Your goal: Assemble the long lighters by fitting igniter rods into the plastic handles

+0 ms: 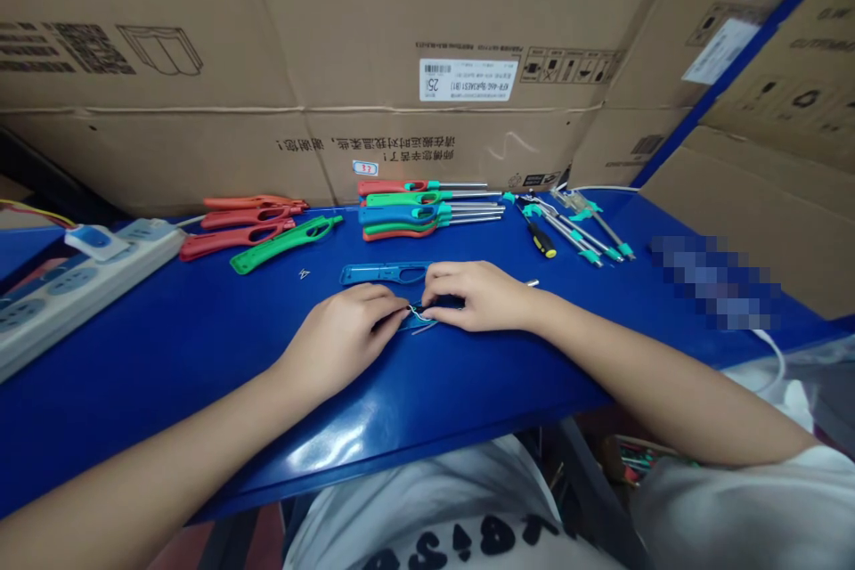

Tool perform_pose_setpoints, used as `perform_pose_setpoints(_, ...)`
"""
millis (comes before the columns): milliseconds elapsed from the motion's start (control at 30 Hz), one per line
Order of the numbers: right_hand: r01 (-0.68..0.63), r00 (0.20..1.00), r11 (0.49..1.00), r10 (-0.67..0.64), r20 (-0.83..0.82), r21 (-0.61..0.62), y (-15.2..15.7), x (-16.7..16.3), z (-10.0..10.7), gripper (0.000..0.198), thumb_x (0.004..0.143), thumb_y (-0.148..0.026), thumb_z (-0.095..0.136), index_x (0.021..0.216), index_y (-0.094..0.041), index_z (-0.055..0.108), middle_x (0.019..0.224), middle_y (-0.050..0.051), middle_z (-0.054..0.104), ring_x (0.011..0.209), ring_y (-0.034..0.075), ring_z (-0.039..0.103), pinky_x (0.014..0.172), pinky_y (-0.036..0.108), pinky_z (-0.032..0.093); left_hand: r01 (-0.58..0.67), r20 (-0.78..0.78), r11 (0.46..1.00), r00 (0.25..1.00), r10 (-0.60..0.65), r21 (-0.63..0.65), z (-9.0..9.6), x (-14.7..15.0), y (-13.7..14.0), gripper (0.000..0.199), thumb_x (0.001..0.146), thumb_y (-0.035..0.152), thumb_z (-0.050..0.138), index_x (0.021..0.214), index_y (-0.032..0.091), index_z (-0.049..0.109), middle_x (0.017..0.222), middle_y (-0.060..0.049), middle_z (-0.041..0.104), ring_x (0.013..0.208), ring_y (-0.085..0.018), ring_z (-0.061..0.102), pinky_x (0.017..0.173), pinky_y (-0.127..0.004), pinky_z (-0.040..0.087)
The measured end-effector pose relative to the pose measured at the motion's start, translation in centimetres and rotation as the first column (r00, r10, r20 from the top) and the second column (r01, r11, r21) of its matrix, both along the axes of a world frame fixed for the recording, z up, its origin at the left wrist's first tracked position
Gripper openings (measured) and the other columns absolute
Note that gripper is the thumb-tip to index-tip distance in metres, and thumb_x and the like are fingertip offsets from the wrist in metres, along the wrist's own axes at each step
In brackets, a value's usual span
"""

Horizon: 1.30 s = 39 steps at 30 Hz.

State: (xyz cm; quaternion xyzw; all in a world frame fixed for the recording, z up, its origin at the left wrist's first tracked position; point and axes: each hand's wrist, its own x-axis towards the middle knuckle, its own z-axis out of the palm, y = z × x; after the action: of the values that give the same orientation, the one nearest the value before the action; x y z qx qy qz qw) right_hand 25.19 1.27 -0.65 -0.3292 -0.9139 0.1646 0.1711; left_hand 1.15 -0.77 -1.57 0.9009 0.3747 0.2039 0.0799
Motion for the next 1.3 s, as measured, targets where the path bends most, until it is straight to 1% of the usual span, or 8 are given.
perform_pose_setpoints(333, 0.011, 1.000, 1.000, -0.011, -0.012, 0.011, 0.3, 0.2, -0.4, 0.011, 0.095, -0.025, 0.062, 0.092, -0.020, 0.071, 0.100, 0.004, 0.070, 0.090, 0.017, 0.067, 0.073, 0.026, 0.045, 0.020, -0.028, 0.999, 0.999, -0.021, -0.030, 0.3, 0.1, -0.5, 0.027, 0.097, 0.027, 0.055, 0.114, 0.021, 0.075, 0.113, -0.008, 0.073, 0.105, -0.023, 0.068, 0.094, -0.036, 0.056)
perform_pose_setpoints(467, 0.006, 1.000, 0.999, -0.006, 0.011, 0.048, 0.3, 0.2, -0.6, 0.013, 0.096, -0.027, 0.060, 0.092, -0.021, 0.071, 0.101, 0.004, 0.070, 0.088, 0.016, 0.067, 0.069, 0.025, 0.043, 0.021, -0.083, 0.999, 0.996, -0.025, -0.049, 0.6, -0.1, -0.8, 0.030, 0.097, 0.026, 0.056, 0.120, 0.021, 0.072, 0.119, -0.009, 0.068, 0.107, -0.025, 0.067, 0.095, -0.039, 0.056)
perform_pose_setpoints(667, 0.006, 0.999, 0.997, -0.009, 0.037, 0.077, 0.3, 0.1, -0.7, 0.015, 0.097, -0.029, 0.059, 0.091, -0.020, 0.069, 0.100, 0.003, 0.070, 0.085, 0.016, 0.066, 0.066, 0.025, 0.040, 0.013, -0.201, 1.000, 0.979, -0.013, -0.002, 1.1, 0.2, -1.2, 0.029, 0.097, 0.021, 0.058, 0.123, 0.019, 0.071, 0.108, -0.010, 0.067, 0.101, -0.027, 0.065, 0.089, -0.043, 0.056)
perform_pose_setpoints(833, -0.025, 0.999, 0.995, 0.021, 0.035, 0.101, 0.2, -0.2, -0.9, 0.016, 0.097, -0.026, 0.057, 0.089, -0.019, 0.068, 0.095, 0.004, 0.069, 0.082, 0.015, 0.064, 0.065, 0.025, 0.039, 0.003, -0.117, 0.998, 0.993, -0.010, -0.059, 0.9, 0.4, -1.1, 0.024, 0.093, 0.020, 0.065, 0.116, 0.020, 0.073, 0.099, -0.007, 0.069, 0.097, -0.024, 0.065, 0.089, -0.040, 0.054)
perform_pose_setpoints(967, -0.037, 0.991, 0.974, 0.006, 0.136, 0.225, -0.2, -0.5, -0.9, 0.020, 0.100, -0.024, 0.052, 0.090, -0.018, 0.069, 0.095, 0.005, 0.070, 0.078, 0.015, 0.063, 0.060, 0.026, 0.035, -0.042, -0.012, 0.987, 0.999, 0.041, -0.156, 0.7, 0.5, -0.9, 0.027, 0.090, 0.022, 0.072, 0.117, 0.020, 0.073, 0.102, -0.006, 0.071, 0.097, -0.024, 0.066, 0.090, -0.038, 0.053)
perform_pose_setpoints(1067, -0.045, 0.983, 0.957, -0.010, 0.186, 0.287, -0.4, -0.7, -1.0, 0.023, 0.100, -0.022, 0.050, 0.089, -0.018, 0.070, 0.094, 0.005, 0.070, 0.072, 0.014, 0.061, 0.059, 0.027, 0.033, -0.059, 0.003, 0.981, 0.998, 0.060, -0.185, 0.7, 0.6, -1.0, 0.027, 0.089, 0.022, 0.073, 0.116, 0.021, 0.073, 0.100, -0.005, 0.070, 0.096, -0.023, 0.066, 0.088, -0.038, 0.053)
perform_pose_setpoints(1167, -0.015, 0.987, 0.963, -0.029, 0.158, 0.270, -0.4, -0.7, -1.0, 0.022, 0.099, -0.022, 0.053, 0.088, -0.018, 0.071, 0.094, 0.005, 0.071, 0.074, 0.014, 0.063, 0.060, 0.026, 0.035, -0.052, -0.050, 0.988, 0.998, 0.046, -0.146, 0.9, 0.6, -1.2, 0.026, 0.091, 0.022, 0.070, 0.117, 0.021, 0.073, 0.097, -0.005, 0.068, 0.096, -0.024, 0.064, 0.087, -0.040, 0.053)
perform_pose_setpoints(1300, 0.012, 0.996, 0.988, -0.026, 0.086, 0.153, -0.1, -0.1, -0.5, 0.019, 0.098, -0.022, 0.056, 0.095, -0.019, 0.074, 0.101, 0.005, 0.072, 0.082, 0.016, 0.067, 0.067, 0.026, 0.042, -0.045, -0.099, 0.993, 0.994, 0.035, -0.109, 0.9, 0.6, -1.4, 0.027, 0.094, 0.025, 0.066, 0.120, 0.019, 0.071, 0.099, -0.006, 0.066, 0.098, -0.026, 0.062, 0.088, -0.042, 0.053)
